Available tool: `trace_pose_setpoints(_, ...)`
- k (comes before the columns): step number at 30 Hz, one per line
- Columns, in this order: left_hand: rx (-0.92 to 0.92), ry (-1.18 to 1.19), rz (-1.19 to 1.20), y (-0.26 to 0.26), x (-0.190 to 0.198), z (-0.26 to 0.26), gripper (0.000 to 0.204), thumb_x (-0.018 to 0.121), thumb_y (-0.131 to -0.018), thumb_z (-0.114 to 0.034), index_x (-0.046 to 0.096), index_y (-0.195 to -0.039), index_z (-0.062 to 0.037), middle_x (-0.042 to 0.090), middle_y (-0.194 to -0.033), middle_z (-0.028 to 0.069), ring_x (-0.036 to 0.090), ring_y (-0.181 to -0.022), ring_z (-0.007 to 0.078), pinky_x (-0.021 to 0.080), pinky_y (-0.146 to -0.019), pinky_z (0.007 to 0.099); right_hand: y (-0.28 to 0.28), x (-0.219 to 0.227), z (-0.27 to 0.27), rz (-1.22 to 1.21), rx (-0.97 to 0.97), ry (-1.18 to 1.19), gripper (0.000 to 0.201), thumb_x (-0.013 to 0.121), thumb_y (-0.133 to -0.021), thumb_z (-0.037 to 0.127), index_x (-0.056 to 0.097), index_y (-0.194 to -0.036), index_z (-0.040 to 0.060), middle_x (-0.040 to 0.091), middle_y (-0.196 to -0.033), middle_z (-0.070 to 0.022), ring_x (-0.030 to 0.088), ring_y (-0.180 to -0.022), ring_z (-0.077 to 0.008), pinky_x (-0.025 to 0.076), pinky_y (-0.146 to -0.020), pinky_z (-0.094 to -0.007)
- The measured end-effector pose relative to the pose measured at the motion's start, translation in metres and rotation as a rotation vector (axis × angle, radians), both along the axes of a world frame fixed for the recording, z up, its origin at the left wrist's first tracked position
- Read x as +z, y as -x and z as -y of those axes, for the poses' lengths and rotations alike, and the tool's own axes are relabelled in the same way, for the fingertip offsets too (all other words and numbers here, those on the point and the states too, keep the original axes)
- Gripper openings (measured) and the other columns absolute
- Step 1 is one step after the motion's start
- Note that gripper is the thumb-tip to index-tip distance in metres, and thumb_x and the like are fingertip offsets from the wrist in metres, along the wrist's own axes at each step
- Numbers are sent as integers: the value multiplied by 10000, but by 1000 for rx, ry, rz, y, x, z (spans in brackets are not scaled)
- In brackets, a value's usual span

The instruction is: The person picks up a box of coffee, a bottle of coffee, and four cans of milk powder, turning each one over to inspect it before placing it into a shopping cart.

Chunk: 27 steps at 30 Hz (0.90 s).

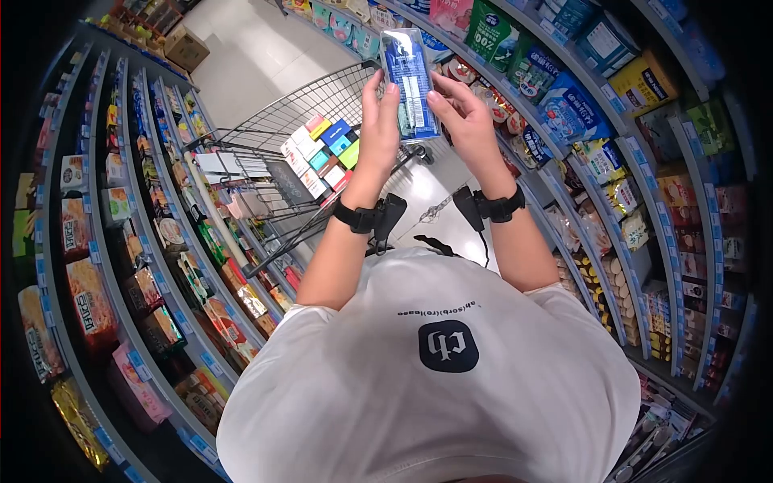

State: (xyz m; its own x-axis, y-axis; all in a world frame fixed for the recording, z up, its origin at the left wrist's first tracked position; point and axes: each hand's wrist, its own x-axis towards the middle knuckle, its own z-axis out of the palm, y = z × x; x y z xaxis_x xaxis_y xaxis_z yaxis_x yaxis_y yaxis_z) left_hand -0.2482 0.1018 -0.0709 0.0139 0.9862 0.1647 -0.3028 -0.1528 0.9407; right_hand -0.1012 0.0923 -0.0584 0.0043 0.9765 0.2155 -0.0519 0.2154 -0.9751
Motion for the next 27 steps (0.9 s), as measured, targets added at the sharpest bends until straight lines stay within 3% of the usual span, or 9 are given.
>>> trace_pose_setpoints(13,-9,61,37,59,5,-41,649,509,-1018,-397,315,-1446,49,600,-1168,165,594,-1030,147,467,-879,270,61,-1,-43,-52,-17,36,449,693,-935,238,597,-1306,2,589,-1068,-15,585,-829,-61,473,-697,-204)
trace_pose_setpoints(22,-66,139,147,102,-18,-70,643,490,-1021,-434,344,-1436,35,518,-1341,166,522,-1204,188,393,-1027,304,98,-1,-64,-94,43,119,411,627,-976,293,605,-1294,33,648,-1009,-11,577,-810,-56,488,-701,-210)
trace_pose_setpoints(27,-113,162,162,128,-14,-77,622,468,-1027,-442,371,-1418,32,533,-1320,163,536,-1190,191,416,-1008,299,119,-6,-71,-86,61,142,397,608,-986,299,605,-1284,36,641,-951,-3,572,-809,-56,486,-695,-212)
